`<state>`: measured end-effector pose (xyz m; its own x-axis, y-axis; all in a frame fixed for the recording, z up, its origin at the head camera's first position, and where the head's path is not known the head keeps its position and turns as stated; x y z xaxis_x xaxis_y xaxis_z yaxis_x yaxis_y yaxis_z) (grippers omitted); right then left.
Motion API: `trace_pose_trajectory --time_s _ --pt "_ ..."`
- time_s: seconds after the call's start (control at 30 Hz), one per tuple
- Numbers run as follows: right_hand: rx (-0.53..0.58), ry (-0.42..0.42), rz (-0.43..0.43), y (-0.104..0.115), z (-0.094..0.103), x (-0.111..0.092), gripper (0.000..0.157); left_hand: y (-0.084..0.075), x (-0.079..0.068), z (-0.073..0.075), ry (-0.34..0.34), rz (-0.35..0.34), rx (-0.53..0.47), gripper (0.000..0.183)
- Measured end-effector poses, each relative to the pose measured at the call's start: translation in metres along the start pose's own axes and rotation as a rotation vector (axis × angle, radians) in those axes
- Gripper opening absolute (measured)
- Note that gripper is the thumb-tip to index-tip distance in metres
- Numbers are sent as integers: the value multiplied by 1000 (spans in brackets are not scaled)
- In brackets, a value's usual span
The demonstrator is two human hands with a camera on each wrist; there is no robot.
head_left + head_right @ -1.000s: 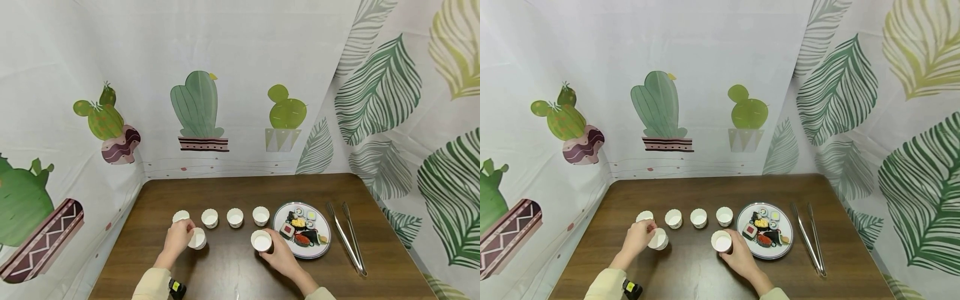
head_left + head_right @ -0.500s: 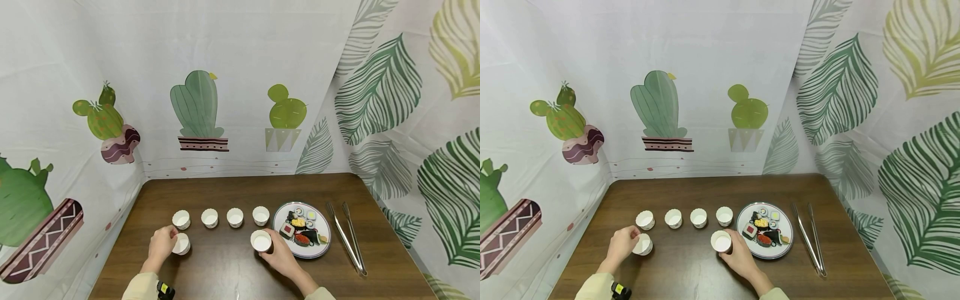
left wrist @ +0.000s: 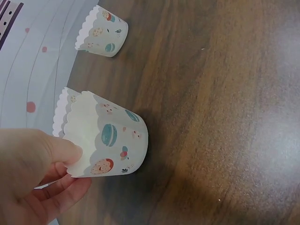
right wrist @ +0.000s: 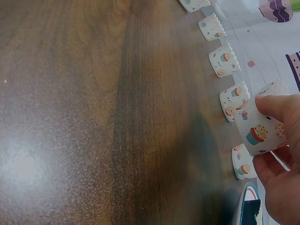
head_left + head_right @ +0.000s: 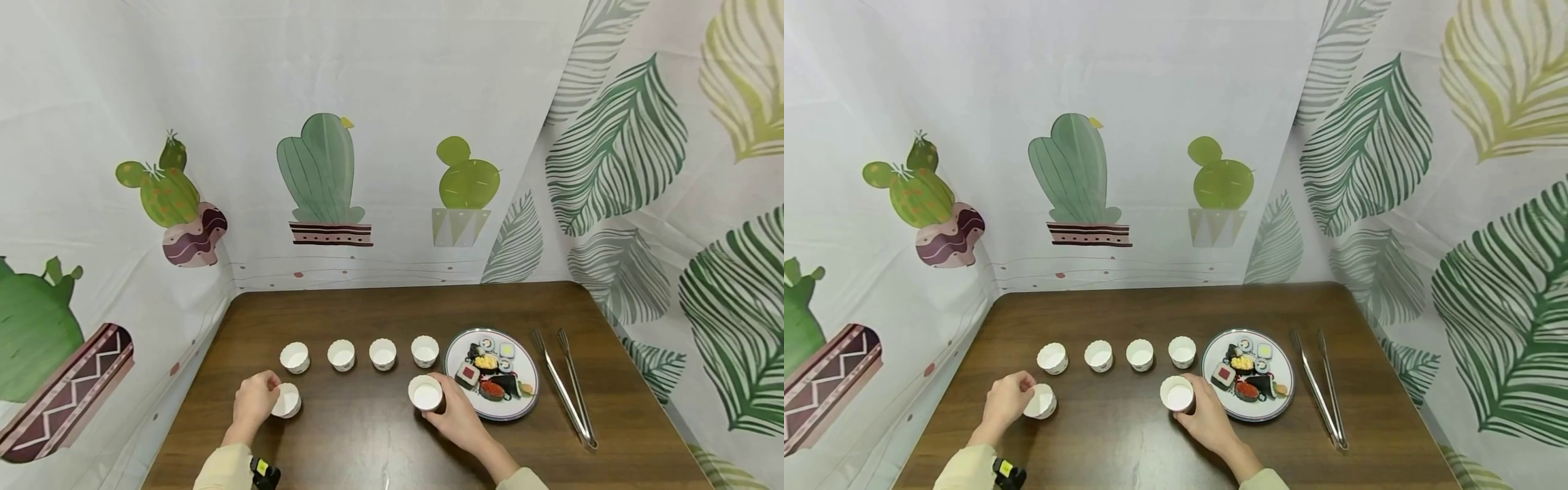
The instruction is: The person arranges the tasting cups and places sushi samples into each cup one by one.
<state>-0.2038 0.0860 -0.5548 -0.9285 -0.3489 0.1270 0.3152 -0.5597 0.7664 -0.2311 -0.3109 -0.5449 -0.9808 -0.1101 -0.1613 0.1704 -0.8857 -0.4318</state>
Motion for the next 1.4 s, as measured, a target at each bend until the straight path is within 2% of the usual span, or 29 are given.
trace_pose_trajectory --time_s 0.5,0.8,1.07,1.4 --pt "-7 1 -26 -3 -1 -1 69 8 1 -6 38 27 -3 3" --pt "12 4 -33 -4 -1 0 69 6 -1 -6 56 21 -14 4" --pt "6 3 -35 -5 -1 0 69 -11 -3 10 14 -43 31 7" --pt "12 -8 -4 1 -1 -1 69 -51 -9 22 -72 -165 51 11"
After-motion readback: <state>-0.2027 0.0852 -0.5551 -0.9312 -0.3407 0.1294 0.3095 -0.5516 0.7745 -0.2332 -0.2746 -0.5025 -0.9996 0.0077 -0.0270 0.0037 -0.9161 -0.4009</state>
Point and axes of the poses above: each hand's wrist, its own x-axis towards the middle knuckle, its own z-axis out of the back of the hand, y = z × x, the point moved 8 cm from there along x, towards the middle knuckle, and after that the axes turned 12 degrees about y, right-handed, at the moved point
